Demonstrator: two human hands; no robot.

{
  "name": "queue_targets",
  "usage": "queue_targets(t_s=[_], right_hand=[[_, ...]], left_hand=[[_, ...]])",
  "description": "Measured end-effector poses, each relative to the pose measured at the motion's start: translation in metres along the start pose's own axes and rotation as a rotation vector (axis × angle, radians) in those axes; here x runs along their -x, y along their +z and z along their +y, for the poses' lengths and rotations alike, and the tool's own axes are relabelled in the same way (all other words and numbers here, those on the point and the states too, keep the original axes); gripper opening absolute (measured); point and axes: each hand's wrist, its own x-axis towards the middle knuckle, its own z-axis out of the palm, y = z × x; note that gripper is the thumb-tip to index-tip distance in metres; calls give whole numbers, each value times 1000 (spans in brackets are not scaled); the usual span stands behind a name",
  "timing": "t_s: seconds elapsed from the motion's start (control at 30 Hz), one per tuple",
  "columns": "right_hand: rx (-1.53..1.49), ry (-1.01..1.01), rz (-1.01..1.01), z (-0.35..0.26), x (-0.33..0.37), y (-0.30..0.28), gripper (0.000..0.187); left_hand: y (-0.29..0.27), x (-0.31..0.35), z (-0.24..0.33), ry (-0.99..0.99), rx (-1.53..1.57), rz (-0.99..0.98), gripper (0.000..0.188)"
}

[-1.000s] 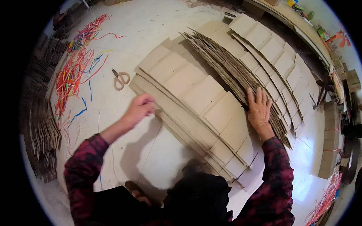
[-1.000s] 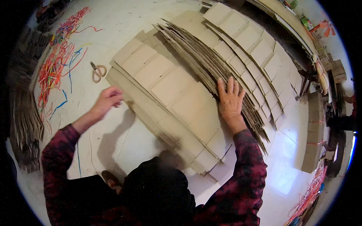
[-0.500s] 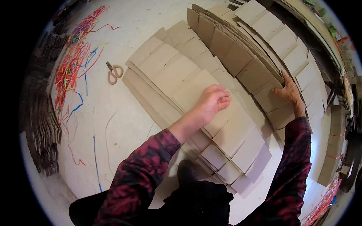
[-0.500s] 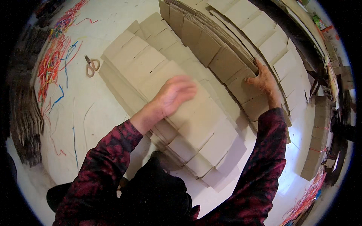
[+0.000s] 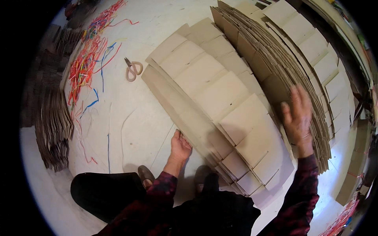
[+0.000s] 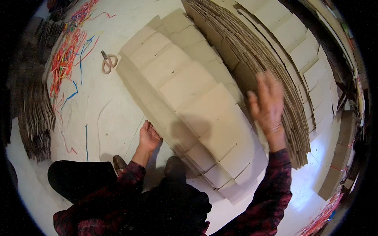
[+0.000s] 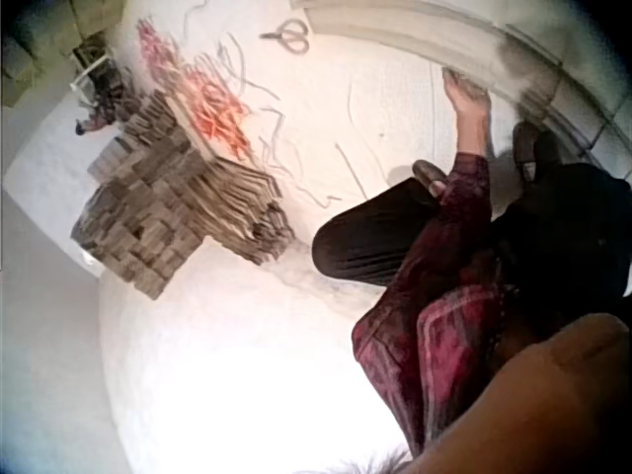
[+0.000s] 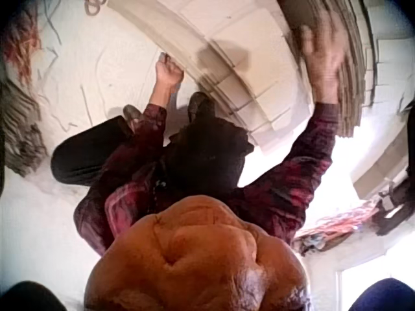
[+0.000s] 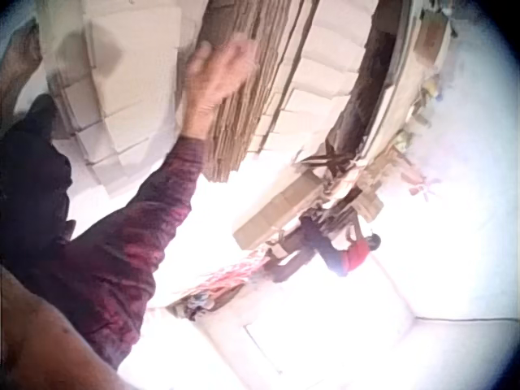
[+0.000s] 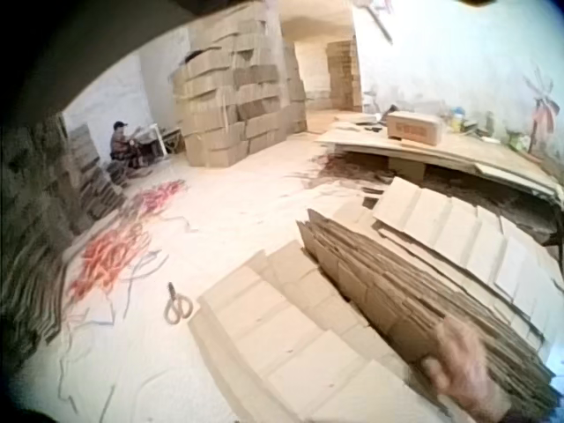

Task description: The person sits on the floor and ties plastic strips around stacks of cardboard pieces. They use scissors to cut the strips and then wrap and knot them around the cardboard bundles to secure them.

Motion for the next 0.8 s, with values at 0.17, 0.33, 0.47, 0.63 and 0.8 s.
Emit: queue_targets(t_s=[0.17, 0.33, 0.47, 0.63, 0.8], right_hand=[[-515, 247, -337, -54, -12, 60, 53], [-708, 582, -509, -48, -25, 110, 73], [-785, 736, -611, -22, -31, 112, 87], [-1096, 917, -903, 20, -33, 112, 81], [-1300, 860, -1004, 0, -40, 112, 73]], left_hand=[[5, 4, 8, -67, 67, -87, 54], [34, 6, 15, -32, 60, -108, 59], [30, -5, 13, -12, -101, -50, 57], [44, 3, 5, -119, -9, -222, 51], [39, -11, 6, -189, 115, -200, 47]])
